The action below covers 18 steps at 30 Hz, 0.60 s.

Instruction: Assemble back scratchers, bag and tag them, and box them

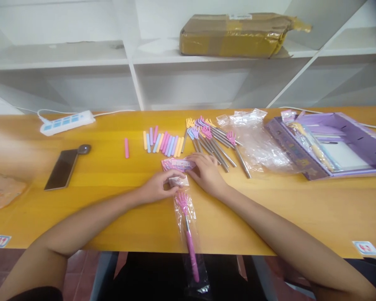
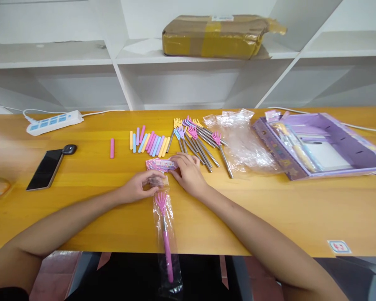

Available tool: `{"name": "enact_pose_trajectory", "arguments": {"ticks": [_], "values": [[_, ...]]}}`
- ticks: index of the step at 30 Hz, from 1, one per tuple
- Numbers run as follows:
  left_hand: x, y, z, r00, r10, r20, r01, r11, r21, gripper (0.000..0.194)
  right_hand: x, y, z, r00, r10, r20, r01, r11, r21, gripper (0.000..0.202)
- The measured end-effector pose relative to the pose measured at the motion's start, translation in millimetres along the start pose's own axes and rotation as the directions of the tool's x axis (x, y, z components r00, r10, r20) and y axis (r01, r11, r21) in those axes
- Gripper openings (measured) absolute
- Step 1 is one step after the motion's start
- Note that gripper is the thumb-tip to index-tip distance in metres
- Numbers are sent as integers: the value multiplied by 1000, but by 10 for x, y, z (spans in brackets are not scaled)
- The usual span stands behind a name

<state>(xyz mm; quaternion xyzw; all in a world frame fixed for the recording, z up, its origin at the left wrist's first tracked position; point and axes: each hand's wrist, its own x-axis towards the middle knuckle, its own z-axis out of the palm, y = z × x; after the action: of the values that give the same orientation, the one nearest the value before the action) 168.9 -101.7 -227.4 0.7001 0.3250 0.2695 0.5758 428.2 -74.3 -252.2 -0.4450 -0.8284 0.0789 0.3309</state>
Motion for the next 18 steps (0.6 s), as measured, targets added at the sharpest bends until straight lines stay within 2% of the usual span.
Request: {"name": "enact_pose_trajectory", "arguments": {"ticks": [8,12,18], "values": [[2,39,-3,1000,-15,-2,15,1000,22,40,29,-4,-42,996,89,26,-90,992,87,29],[3,33,-11,1000,-2,-2,2,999,53,40,36,-24,-62,998,61,31,-63,994,90,34],[-2,10,-8,1000,2,-1,-2,999,46,41,36,2,-30,996,76,45,-79,994,71,26]]}}
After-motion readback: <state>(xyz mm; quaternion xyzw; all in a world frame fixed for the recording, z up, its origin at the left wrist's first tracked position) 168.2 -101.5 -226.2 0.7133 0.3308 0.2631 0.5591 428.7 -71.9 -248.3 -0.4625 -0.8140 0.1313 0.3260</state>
